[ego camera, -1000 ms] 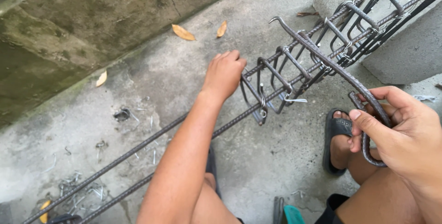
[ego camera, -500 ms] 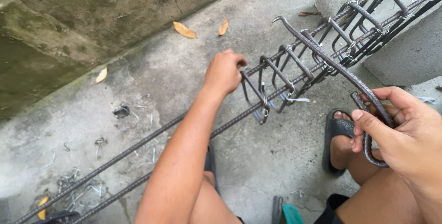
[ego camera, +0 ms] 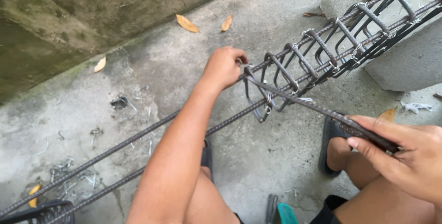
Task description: The person ties a rebar cage using wire and pliers. They wrap wire around the intersections of the rebar and twist it to secure the structure.
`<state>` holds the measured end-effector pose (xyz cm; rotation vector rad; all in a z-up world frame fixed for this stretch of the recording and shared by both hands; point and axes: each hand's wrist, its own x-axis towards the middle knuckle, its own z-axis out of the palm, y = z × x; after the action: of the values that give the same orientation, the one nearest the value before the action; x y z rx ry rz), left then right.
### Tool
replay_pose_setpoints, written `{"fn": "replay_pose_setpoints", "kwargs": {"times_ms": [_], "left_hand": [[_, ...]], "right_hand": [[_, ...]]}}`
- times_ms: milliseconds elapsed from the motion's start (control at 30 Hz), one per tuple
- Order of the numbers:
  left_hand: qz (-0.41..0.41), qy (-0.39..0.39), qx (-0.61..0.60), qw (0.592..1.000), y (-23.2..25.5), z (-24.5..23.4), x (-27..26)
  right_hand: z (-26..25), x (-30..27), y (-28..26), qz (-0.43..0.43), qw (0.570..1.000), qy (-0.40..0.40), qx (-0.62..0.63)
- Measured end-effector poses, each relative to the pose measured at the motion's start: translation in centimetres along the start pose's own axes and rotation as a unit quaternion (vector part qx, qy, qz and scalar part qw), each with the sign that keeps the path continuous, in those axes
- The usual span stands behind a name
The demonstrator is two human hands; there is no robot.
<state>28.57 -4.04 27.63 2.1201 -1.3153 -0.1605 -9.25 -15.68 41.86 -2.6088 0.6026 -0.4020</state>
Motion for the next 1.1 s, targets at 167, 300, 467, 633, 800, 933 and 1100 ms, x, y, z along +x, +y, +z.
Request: {"fn": "replay_pose_setpoints", "kwargs": {"times_ms": [167, 300, 467, 633, 800, 933, 1100], "left_hand": [[-0.043, -0.072, 0.064, 0.994, 2.5, -0.6, -0.2], [-0.036, -0.072, 0.075, 0.994, 3.4, -0.9, -0.1], [0.019, -0.037, 0.059, 0.997, 1.9, 0.0, -0.1], [0.024, -0.057, 0.105, 0.993, 2.9, -1.1, -0.6], [0.052, -0.062, 0.21, 0.974, 3.0, -0.4, -0.3], [0.029, -0.053, 0.226, 0.972, 2.9, 0.3, 0.1], [0.002, -0.027, 0.27, 0.962, 2.6, 0.6, 0.3]], "right_hand": [[1.9, -2.0, 0.9, -0.092, 0.992, 0.017, -0.084], [2.9, -2.7, -1.4, -0.117, 0.982, -0.022, -0.143], [3.5, -3.1, -1.4, -0.106, 0.973, -0.01, -0.204], [3.4, -2.8, -1.4, -0.084, 0.979, -0.01, -0.185], [3.2, -2.7, -1.0, -0.122, 0.979, 0.014, -0.162], [2.7, -2.3, -1.5, -0.137, 0.979, 0.033, -0.146], [2.6, -2.9, -0.2, -0.144, 0.97, 0.106, -0.162]]}}
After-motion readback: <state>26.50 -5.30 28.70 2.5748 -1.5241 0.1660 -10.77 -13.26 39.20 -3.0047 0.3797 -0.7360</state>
